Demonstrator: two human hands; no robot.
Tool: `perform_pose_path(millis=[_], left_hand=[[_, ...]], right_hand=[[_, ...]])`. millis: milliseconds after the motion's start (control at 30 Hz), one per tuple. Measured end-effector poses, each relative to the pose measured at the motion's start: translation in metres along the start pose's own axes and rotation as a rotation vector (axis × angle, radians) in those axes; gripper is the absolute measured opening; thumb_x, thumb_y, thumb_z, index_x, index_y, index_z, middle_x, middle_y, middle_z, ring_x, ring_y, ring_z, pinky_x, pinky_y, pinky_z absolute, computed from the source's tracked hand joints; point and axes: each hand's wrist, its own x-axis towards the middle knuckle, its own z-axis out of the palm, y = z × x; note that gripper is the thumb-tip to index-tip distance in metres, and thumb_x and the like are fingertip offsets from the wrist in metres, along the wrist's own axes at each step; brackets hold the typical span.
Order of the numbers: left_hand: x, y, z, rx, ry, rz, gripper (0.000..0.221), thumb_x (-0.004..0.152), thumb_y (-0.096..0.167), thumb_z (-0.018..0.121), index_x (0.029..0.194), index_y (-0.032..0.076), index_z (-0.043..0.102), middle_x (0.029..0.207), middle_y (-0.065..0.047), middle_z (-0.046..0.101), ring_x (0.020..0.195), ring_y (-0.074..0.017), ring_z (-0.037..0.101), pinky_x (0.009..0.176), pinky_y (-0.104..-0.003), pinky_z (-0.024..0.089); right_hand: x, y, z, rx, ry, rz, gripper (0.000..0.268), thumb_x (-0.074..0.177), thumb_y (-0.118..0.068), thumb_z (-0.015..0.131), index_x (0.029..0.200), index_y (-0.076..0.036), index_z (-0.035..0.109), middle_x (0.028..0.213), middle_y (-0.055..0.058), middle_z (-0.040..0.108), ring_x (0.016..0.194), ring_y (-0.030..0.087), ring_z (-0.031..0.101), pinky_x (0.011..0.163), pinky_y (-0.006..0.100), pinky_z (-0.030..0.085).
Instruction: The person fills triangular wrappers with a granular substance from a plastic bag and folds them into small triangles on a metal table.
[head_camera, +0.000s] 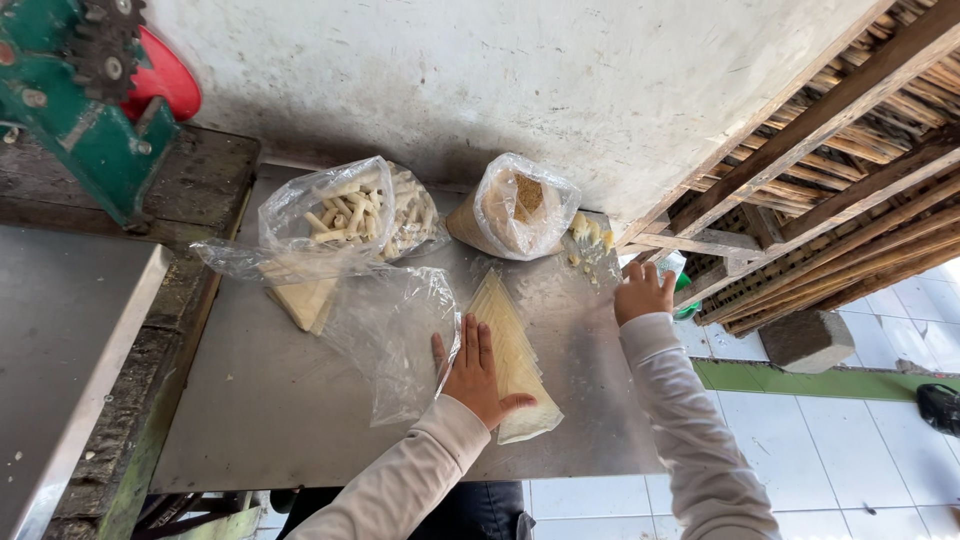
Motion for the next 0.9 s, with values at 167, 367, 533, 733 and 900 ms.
perform_pose_path(millis=[167,367,533,733,900], left_hand=[[0.004,-0.003,0.013,0.006,0.028,0.015,0.135,0.073,0.095,0.024,0.157,-0.009,0.001,0.166,-0.029,-0.003,0.155,-0.0365,-0.010,0.114,-0.072,-0.009],[0.008,-0.007,0.031,0.014,0.127,0.035,0.135,0.072,0.096,0.021,0.156,-0.009,0.003,0.165,-0.030,-0.001,0.154,-0.0398,-0.008,0.113,-0.071,-0.008],[0.012,-0.011,0.042,-0.013,0.175,0.049,0.136,0.071,0.096,0.022,0.157,-0.008,0.004,0.165,-0.029,-0.001,0.154,-0.0395,-0.007,0.114,-0.070,-0.007],[0.016,-0.012,0.055,-0.052,0.484,0.102,0.134,0.071,0.096,0.024,0.154,-0.007,0.008,0.164,-0.027,-0.001,0.152,-0.0396,-0.003,0.113,-0.069,-0.004],[0.012,-0.012,0.044,0.004,0.194,0.046,0.135,0.071,0.096,0.023,0.158,-0.006,0.005,0.166,-0.027,-0.005,0.154,-0.0381,-0.005,0.116,-0.068,-0.003]], right_hand=[[-0.008,-0.017,-0.066,0.896,0.687,-0.135,0.011,0.107,-0.016,0.064,0.109,-0.006,0.069,0.109,0.015,0.074,0.098,0.025,0.072,0.089,0.038,0.063],[0.021,-0.086,-0.107,0.922,0.460,-0.193,0.028,0.097,-0.026,0.072,0.114,-0.004,0.065,0.092,0.018,0.074,0.080,0.031,0.073,0.070,0.039,0.060],[0.030,-0.102,-0.104,0.948,0.494,-0.103,0.023,0.088,-0.019,0.078,0.104,-0.005,0.072,0.087,0.016,0.076,0.078,0.029,0.074,0.072,0.038,0.058],[0.039,-0.090,-0.095,0.996,0.813,-0.141,0.012,0.089,-0.006,0.072,0.100,-0.003,0.077,0.093,0.013,0.075,0.075,0.027,0.073,0.070,0.036,0.059],[0.041,-0.088,-0.094,0.969,0.860,-0.119,0.010,0.090,-0.004,0.072,0.098,-0.003,0.079,0.091,0.012,0.075,0.071,0.027,0.072,0.066,0.035,0.058]])
